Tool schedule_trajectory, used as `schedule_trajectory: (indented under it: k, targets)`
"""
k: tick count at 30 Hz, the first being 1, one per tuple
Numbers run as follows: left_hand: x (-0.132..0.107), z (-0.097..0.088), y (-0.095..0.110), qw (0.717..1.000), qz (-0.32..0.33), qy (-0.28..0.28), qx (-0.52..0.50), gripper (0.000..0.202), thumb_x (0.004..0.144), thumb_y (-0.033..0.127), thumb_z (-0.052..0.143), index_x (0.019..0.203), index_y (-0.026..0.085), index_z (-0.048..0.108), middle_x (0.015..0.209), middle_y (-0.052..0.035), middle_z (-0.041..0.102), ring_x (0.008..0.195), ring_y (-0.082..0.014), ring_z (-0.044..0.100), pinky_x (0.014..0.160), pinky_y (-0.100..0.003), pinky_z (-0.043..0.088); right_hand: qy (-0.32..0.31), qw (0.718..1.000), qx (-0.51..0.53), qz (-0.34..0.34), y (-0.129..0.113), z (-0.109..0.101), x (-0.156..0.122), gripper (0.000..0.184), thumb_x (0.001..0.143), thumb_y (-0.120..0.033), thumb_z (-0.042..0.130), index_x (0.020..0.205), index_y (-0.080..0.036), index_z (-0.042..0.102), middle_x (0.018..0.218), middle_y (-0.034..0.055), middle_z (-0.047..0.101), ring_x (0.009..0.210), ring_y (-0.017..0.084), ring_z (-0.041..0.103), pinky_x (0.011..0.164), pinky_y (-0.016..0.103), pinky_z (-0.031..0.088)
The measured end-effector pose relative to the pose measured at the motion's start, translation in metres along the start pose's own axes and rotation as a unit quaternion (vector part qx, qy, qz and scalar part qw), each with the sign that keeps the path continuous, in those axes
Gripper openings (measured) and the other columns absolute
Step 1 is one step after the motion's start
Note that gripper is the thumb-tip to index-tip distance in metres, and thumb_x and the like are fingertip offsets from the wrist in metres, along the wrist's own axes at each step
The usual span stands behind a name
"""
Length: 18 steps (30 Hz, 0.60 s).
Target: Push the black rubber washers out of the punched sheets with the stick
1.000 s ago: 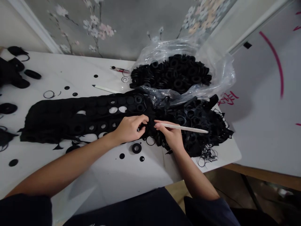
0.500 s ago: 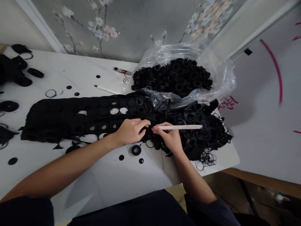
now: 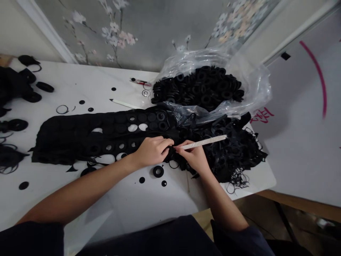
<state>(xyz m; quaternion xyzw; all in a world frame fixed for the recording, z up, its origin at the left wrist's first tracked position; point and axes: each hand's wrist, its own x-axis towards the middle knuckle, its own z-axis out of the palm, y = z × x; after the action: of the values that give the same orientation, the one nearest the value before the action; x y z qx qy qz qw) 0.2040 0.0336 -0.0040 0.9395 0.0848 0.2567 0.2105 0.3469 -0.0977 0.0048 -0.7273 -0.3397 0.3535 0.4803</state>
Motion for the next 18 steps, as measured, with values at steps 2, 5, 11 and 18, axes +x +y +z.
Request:
schedule_trajectory:
  k: [2,5,11,18]
  targets:
    - [-0.001,0.0,0.001,1.0,0.018,0.013,0.003,0.018,0.08,0.009,0.051,0.09,0.019,0.063,0.073,0.0006,0.068,0.068,-0.0127,0.063,0.051,-0.021,0.042,0.001,1.0,-0.004,-0.006,0.001,0.0,0.0,0.021,0.073,-0.037,0.072,0.07,-0.018,0.065,0.066,0.003,0.068,0.06,0.017,0.061,0.054,0.027,0.046]
    - [-0.002,0.001,0.003,0.998,0.048,0.031,0.012,0.018,0.081,0.008,0.05,0.089,0.018,0.062,0.074,-0.0004,0.068,0.069,-0.0136,0.064,0.051,-0.022,0.043,-0.01,1.0,-0.01,-0.021,0.003,-0.001,-0.001,0.02,0.075,-0.037,0.07,0.072,-0.018,0.065,0.067,0.0026,0.067,0.061,0.017,0.061,0.055,0.026,0.046]
    - [-0.001,0.002,0.004,0.999,0.024,0.033,-0.005,0.019,0.08,0.008,0.052,0.093,0.017,0.062,0.078,-0.0006,0.07,0.07,-0.0137,0.065,0.053,-0.022,0.046,-0.011,0.995,-0.057,-0.076,0.001,0.0,-0.005,0.017,0.082,-0.034,0.064,0.075,-0.019,0.063,0.072,0.0026,0.067,0.068,0.018,0.062,0.06,0.027,0.047]
    - [0.001,0.001,0.009,0.999,0.029,0.007,0.042,0.022,0.08,0.007,0.051,0.097,0.017,0.06,0.083,-0.0014,0.07,0.076,-0.0155,0.064,0.054,-0.023,0.045,0.017,0.963,-0.186,-0.194,0.003,0.005,-0.016,0.014,0.09,-0.025,0.053,0.08,-0.019,0.062,0.079,0.0046,0.069,0.073,0.017,0.064,0.066,0.027,0.048]
